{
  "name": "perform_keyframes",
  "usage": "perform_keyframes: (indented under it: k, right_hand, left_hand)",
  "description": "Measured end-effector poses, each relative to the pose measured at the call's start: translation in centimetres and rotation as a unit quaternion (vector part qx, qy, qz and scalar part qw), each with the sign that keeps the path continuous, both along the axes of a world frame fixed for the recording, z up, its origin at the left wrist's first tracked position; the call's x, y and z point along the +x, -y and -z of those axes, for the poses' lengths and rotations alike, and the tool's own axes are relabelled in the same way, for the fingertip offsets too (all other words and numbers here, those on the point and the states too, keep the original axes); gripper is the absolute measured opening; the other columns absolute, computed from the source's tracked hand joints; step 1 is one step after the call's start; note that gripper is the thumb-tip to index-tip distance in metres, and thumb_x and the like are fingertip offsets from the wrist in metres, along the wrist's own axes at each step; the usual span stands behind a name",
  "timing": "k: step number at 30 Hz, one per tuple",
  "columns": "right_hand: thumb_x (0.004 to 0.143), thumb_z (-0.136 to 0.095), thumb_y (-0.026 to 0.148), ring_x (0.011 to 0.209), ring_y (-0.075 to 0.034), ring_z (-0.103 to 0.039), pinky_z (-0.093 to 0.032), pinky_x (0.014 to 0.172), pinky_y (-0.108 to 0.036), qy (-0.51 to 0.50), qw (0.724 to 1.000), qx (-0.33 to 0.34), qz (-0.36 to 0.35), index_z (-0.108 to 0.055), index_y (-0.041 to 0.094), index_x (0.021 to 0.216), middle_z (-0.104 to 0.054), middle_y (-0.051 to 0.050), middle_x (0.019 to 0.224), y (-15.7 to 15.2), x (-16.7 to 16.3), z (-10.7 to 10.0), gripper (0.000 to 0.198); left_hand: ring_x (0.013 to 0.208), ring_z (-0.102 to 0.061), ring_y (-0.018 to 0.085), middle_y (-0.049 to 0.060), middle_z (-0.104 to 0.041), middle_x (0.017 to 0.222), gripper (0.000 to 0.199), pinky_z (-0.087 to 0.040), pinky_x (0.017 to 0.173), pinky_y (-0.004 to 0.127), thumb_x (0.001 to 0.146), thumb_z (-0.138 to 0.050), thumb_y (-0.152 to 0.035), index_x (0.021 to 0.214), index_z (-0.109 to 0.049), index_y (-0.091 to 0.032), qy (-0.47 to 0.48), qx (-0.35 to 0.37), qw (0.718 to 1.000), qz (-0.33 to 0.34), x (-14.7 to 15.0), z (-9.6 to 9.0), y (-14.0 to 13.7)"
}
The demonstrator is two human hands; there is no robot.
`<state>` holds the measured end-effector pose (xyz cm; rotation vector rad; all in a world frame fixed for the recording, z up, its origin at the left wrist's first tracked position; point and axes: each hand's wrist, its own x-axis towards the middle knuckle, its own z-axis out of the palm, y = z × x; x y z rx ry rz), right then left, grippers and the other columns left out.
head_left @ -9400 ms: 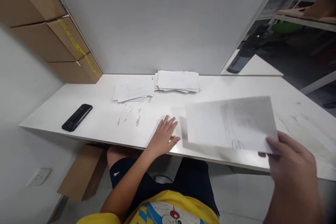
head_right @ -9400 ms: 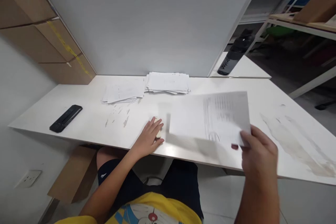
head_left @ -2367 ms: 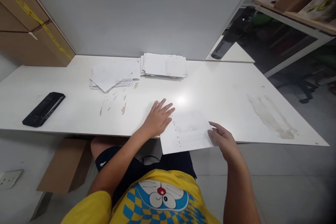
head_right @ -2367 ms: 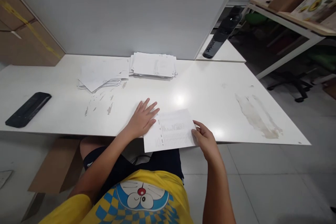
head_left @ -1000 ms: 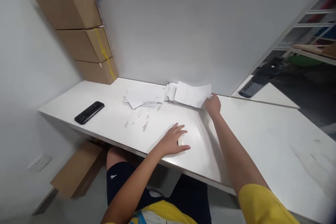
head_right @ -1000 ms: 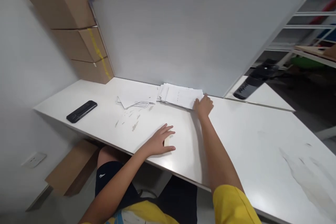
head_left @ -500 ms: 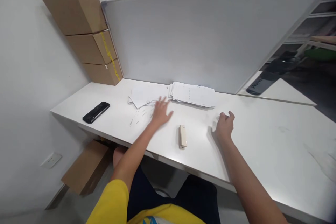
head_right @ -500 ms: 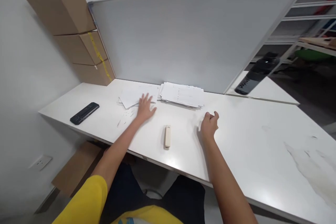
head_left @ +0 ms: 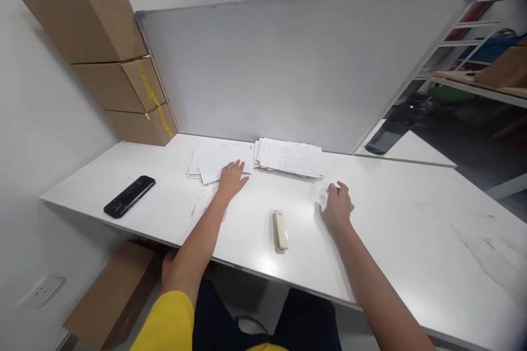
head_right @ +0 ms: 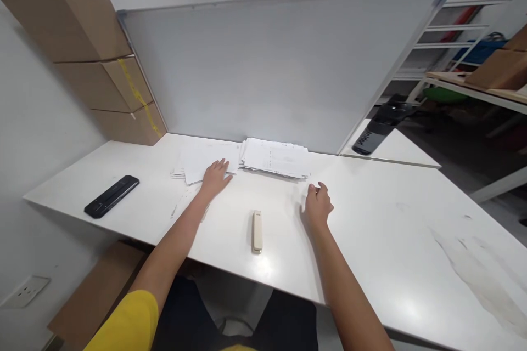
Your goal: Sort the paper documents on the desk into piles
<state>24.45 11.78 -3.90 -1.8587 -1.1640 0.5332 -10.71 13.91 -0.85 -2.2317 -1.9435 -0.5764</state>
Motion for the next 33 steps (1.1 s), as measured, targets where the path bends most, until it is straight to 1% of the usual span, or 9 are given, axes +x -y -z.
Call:
perform_keyframes:
  k: [10, 14, 18, 21, 23, 26, 28, 30, 33]
  right_hand:
    - [0.087, -0.034, 0.053, 0.115, -0.035, -0.058, -0.03, 0.107, -0.057, 0.004, 1.0, 0.028, -0.003, -0.059, 0.019, 0.129, -0.071, -0.015, 0.108, 0.9, -0.8, -1.2, 0.059]
    - [0.084, -0.044, 0.06, 0.097, -0.032, -0.065, -0.046, 0.094, -0.049, -0.064, 0.992, 0.054, -0.095, -0.068, 0.021, 0.105, -0.073, -0.013, 0.094, 1.8, -1.8, -3.0, 0.05]
    - [0.08, -0.051, 0.072, 0.082, -0.03, -0.068, -0.054, 0.077, -0.045, -0.258, 0.93, 0.019, -0.26, -0.07, 0.024, 0.09, -0.074, -0.012, 0.086, 2.8, -5.2, -4.4, 0.053]
    - [0.079, -0.053, 0.076, 0.087, -0.031, -0.07, -0.056, 0.074, -0.045, -0.4, 0.864, -0.005, -0.305, -0.07, 0.023, 0.099, -0.074, -0.013, 0.093, 3.0, -7.4, -4.2, 0.059]
    - [0.077, -0.063, 0.071, 0.09, -0.03, -0.07, -0.056, 0.076, -0.045, -0.432, 0.844, -0.008, -0.318, -0.069, 0.023, 0.1, -0.075, -0.011, 0.095, 2.9, -7.8, -3.5, 0.053]
    - [0.07, -0.077, 0.056, 0.087, -0.029, -0.068, -0.055, 0.081, -0.046, -0.4, 0.863, 0.013, -0.307, -0.069, 0.024, 0.095, -0.075, -0.006, 0.092, 2.1, -6.8, -2.4, 0.041]
    - [0.067, -0.079, 0.052, 0.088, -0.03, -0.067, -0.053, 0.084, -0.049, -0.352, 0.891, 0.047, -0.284, -0.069, 0.024, 0.091, -0.075, -0.005, 0.091, 1.5, -5.8, -2.0, 0.038]
    - [0.068, -0.076, 0.054, 0.093, -0.031, -0.066, -0.052, 0.087, -0.05, -0.301, 0.912, 0.09, -0.262, -0.07, 0.023, 0.091, -0.075, -0.006, 0.095, 1.1, -4.9, -1.9, 0.038]
    - [0.075, -0.068, 0.055, 0.102, -0.032, -0.065, -0.05, 0.092, -0.048, -0.273, 0.924, 0.138, -0.232, -0.071, 0.023, 0.099, -0.075, -0.007, 0.105, 0.7, -3.9, -2.2, 0.04]
  left_hand:
    - [0.104, -0.068, 0.027, 0.01, -0.077, 0.103, 0.029, -0.048, 0.095, 0.042, 0.1, -0.045, -0.027, 0.097, -0.074, -0.022, 0.144, 0.051, 0.988, 0.018, 0.0, -0.9, -1.4]
    - [0.103, -0.069, 0.026, 0.011, -0.077, 0.1, 0.035, -0.047, 0.098, 0.044, 0.103, -0.041, -0.034, 0.099, -0.074, -0.022, 0.184, 0.084, 0.979, 0.03, 1.3, -0.3, -0.1]
    - [0.111, -0.068, 0.026, 0.01, -0.077, 0.111, 0.034, -0.046, 0.101, 0.048, 0.102, -0.042, -0.039, 0.108, -0.073, -0.024, 0.214, 0.097, 0.964, 0.125, 4.2, 0.4, 1.8]
    - [0.113, -0.068, 0.024, 0.007, -0.076, 0.116, 0.032, -0.047, 0.1, 0.047, 0.101, -0.044, -0.039, 0.107, -0.073, -0.027, 0.178, 0.045, 0.956, 0.228, 6.2, 0.1, 3.2]
    - [0.118, -0.067, 0.023, 0.006, -0.075, 0.119, 0.032, -0.048, 0.1, 0.046, 0.102, -0.042, -0.038, 0.106, -0.073, -0.029, 0.153, 0.001, 0.941, 0.303, 7.2, -0.6, 3.8]
    - [0.126, -0.062, 0.023, 0.005, -0.075, 0.121, 0.034, -0.047, 0.104, 0.045, 0.102, -0.041, -0.039, 0.103, -0.074, -0.031, 0.123, -0.068, 0.908, 0.394, 8.4, -1.7, 4.2]
    - [0.13, -0.059, 0.025, 0.006, -0.074, 0.123, 0.034, -0.044, 0.108, 0.046, 0.1, -0.043, -0.044, 0.104, -0.075, -0.031, 0.121, -0.085, 0.903, 0.404, 8.7, -2.5, 4.2]
    - [0.135, -0.054, 0.028, 0.008, -0.071, 0.128, 0.035, -0.04, 0.114, 0.048, 0.096, -0.048, -0.051, 0.11, -0.073, -0.031, 0.141, -0.073, 0.917, 0.366, 8.5, -2.9, 4.1]
    - [0.147, -0.038, 0.032, 0.011, -0.06, 0.142, 0.048, -0.028, 0.121, 0.05, 0.091, -0.053, -0.059, 0.127, -0.064, -0.03, 0.225, 0.01, 0.95, 0.216, 7.6, -2.9, 3.4]
